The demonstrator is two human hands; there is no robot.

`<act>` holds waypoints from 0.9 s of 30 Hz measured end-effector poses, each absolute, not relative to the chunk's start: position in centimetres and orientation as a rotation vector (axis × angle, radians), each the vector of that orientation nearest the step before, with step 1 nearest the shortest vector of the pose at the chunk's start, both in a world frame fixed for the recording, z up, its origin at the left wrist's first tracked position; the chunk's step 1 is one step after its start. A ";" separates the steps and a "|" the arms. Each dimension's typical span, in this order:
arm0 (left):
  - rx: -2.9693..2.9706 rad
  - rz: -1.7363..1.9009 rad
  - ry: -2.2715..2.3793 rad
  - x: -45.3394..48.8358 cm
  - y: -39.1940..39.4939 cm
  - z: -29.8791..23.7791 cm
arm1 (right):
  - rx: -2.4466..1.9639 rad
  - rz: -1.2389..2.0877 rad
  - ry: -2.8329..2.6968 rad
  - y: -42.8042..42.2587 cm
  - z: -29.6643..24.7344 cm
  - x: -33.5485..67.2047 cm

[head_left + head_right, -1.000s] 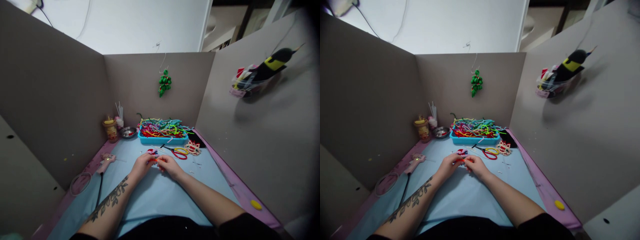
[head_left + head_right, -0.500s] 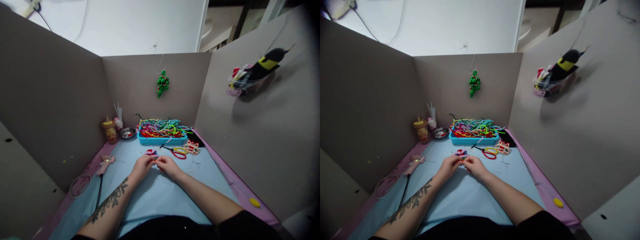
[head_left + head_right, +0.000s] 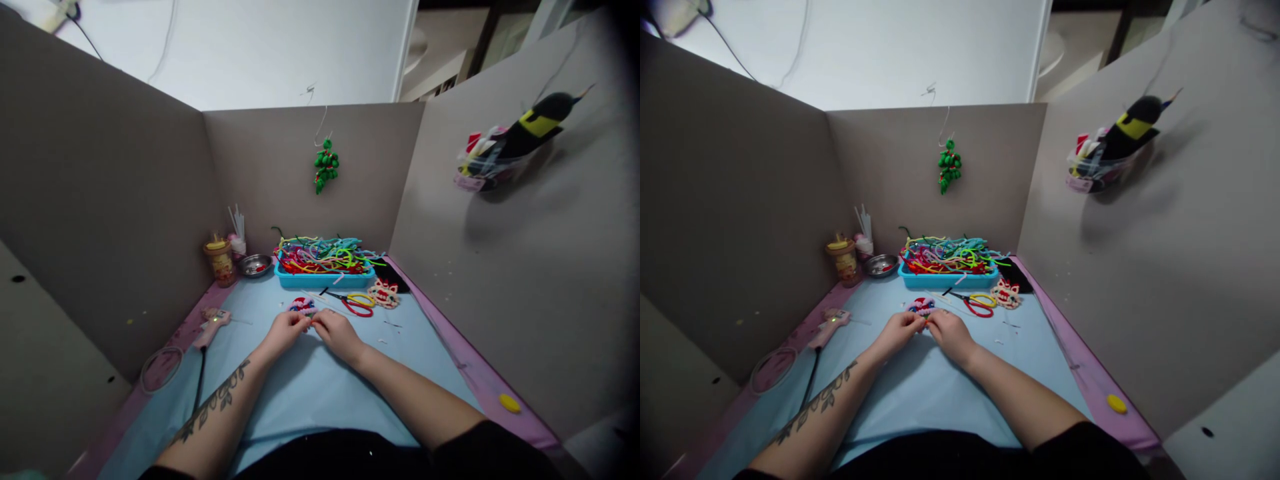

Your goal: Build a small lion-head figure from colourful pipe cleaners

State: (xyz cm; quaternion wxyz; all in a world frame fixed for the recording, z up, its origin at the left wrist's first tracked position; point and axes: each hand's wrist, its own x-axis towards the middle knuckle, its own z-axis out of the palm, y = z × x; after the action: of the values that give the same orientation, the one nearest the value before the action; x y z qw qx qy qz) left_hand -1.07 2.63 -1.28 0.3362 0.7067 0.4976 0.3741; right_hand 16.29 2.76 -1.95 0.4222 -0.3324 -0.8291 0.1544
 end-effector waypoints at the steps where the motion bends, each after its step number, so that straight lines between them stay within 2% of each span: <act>1: 1.832 0.976 1.289 -1.1 2.6 -1.2 | -0.834 0.393 -2.072 2.8 -2.0 16.3; 4: 1.866 1.033 1.304 -1.0 2.5 -1.0 | -0.908 0.525 -1.970 2.7 -1.9 16.1; 9: 2.075 1.161 1.301 -1.0 2.3 -1.4 | -1.027 1.074 -1.703 2.8 -1.4 15.8; 14: 2.250 1.190 1.237 -1.1 2.0 -1.4 | -1.009 1.397 -1.578 2.7 -1.3 15.8; 27: 2.366 1.139 1.150 -1.2 1.7 -0.9 | -1.034 1.597 -1.405 2.9 -1.2 15.9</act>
State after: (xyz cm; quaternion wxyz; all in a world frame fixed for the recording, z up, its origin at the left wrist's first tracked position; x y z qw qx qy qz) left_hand -1.19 1.69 -0.86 0.1370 0.8176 0.3975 0.3934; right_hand 15.89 2.85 -1.16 0.3785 -0.4048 -0.5499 0.6248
